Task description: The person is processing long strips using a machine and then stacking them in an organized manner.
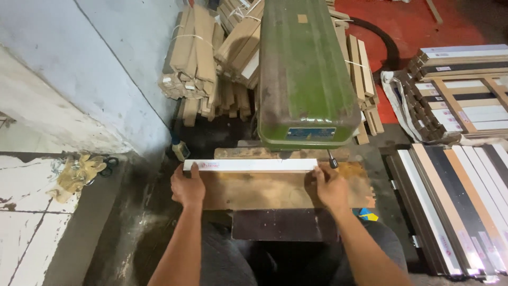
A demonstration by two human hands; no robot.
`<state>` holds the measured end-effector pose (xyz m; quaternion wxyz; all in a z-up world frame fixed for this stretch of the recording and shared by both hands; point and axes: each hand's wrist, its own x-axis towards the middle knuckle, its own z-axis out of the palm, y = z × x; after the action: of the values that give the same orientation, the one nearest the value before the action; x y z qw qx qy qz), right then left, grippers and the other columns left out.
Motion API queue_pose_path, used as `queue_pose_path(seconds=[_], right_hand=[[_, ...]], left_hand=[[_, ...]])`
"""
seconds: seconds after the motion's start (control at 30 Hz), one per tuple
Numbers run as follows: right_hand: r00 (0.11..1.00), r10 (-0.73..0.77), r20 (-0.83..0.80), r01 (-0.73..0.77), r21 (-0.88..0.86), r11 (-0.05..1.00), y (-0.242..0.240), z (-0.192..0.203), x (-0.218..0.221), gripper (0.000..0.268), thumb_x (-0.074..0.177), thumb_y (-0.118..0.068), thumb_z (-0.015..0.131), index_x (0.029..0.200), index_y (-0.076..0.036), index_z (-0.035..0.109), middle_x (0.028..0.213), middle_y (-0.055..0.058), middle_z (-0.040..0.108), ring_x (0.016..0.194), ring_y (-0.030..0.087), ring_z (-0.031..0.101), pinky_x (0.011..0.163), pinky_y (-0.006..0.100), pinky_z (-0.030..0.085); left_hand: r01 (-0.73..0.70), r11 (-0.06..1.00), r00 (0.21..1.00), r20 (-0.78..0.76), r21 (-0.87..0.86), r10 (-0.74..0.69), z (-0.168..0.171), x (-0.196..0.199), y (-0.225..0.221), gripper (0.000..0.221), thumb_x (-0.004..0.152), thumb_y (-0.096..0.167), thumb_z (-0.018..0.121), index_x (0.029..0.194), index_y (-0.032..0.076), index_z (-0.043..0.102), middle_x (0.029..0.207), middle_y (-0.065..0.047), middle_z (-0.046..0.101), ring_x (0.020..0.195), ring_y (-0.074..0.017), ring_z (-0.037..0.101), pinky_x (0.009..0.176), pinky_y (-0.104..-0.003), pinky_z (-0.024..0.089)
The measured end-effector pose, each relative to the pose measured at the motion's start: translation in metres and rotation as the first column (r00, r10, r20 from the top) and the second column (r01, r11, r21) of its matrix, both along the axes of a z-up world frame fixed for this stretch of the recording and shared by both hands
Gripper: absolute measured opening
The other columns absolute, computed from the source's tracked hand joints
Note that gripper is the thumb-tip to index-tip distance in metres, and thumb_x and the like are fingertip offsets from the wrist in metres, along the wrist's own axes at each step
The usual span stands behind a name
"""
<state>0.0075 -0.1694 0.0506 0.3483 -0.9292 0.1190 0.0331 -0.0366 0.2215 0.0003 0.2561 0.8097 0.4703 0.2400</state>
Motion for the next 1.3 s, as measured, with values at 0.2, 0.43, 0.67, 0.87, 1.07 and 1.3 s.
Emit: queue_pose_path(seconds=[0.2, 0.43, 0.67, 0.87, 1.07, 1.3], right_hand=[[0.993, 0.010, 0.115, -0.018, 0.071, 0.997, 0.042, 0.019, -0.020, 0.035, 0.101, -0.038, 0.062, 0.117, -0.013, 0.079, 0.093, 0.014, 0.080, 0.094, 0.036, 0.076, 0.084, 0.045, 0.059], [0.995, 0.069, 0.074, -0.083, 0.204, 0.975, 0.067, 0.012, -0.007, 0.040, 0.101, -0.037, 0.059, 0.118, -0.006, 0.077, 0.097, 0.020, 0.079, 0.097, 0.038, 0.074, 0.082, 0.047, 0.057], [0.987, 0.106, 0.123, -0.135, 0.254, 0.958, 0.064, 0.010, -0.004, 0.038, 0.103, -0.033, 0.057, 0.117, -0.003, 0.076, 0.104, 0.017, 0.080, 0.108, 0.040, 0.071, 0.091, 0.050, 0.055], [0.993, 0.104, 0.063, -0.118, 0.294, 0.949, 0.060, 0.005, -0.007, 0.037, 0.101, -0.033, 0.061, 0.124, -0.006, 0.075, 0.110, 0.017, 0.079, 0.113, 0.037, 0.071, 0.096, 0.048, 0.054], [0.999, 0.002, 0.051, -0.015, 0.247, 0.969, 0.040, 0.059, -0.037, 0.036, 0.103, -0.030, 0.060, 0.124, -0.004, 0.073, 0.108, 0.024, 0.077, 0.114, 0.041, 0.070, 0.101, 0.054, 0.052], [0.977, -0.185, 0.110, 0.081, 0.608, 0.790, -0.010, 0.147, -0.062, 0.045, 0.114, -0.028, 0.047, 0.100, 0.004, 0.076, 0.076, 0.013, 0.067, 0.069, 0.022, 0.061, 0.069, 0.034, 0.050]], left_hand=[[0.151, 0.983, 0.984, 0.110, -0.109, -0.139, 0.011, -0.020, 0.042, 0.049, 0.101, 0.047, 0.065, 0.132, 0.009, 0.068, 0.113, -0.017, 0.067, 0.110, -0.0413, 0.065, 0.093, -0.061, 0.049], [0.103, 0.968, 0.989, 0.123, -0.229, -0.076, 0.022, -0.026, 0.070, 0.048, 0.109, 0.042, 0.060, 0.144, 0.009, 0.058, 0.124, -0.015, 0.058, 0.120, -0.0380, 0.058, 0.101, -0.058, 0.047], [0.091, 0.978, 0.989, 0.129, -0.190, -0.067, 0.047, -0.027, 0.048, 0.052, 0.112, 0.035, 0.057, 0.152, 0.004, 0.048, 0.138, -0.020, 0.052, 0.130, -0.0410, 0.052, 0.110, -0.058, 0.043], [0.326, 0.932, 0.799, 0.482, 0.157, -0.360, 0.114, -0.030, -0.054, 0.038, 0.107, 0.017, 0.054, 0.140, -0.001, 0.047, 0.131, -0.026, 0.046, 0.122, -0.0412, 0.043, 0.111, -0.056, 0.020], [0.788, 0.555, 0.601, -0.139, 0.266, -0.787, 0.082, -0.021, -0.158, 0.040, 0.107, 0.038, 0.047, 0.140, 0.021, 0.062, 0.150, -0.005, 0.054, 0.143, -0.0290, 0.043, 0.114, -0.055, 0.030], [0.795, 0.481, 0.552, -0.114, 0.369, -0.826, 0.041, -0.023, -0.192, 0.051, 0.097, 0.027, 0.063, 0.147, 0.017, 0.055, 0.150, -0.001, 0.053, 0.142, -0.0235, 0.041, 0.122, -0.049, 0.021]])
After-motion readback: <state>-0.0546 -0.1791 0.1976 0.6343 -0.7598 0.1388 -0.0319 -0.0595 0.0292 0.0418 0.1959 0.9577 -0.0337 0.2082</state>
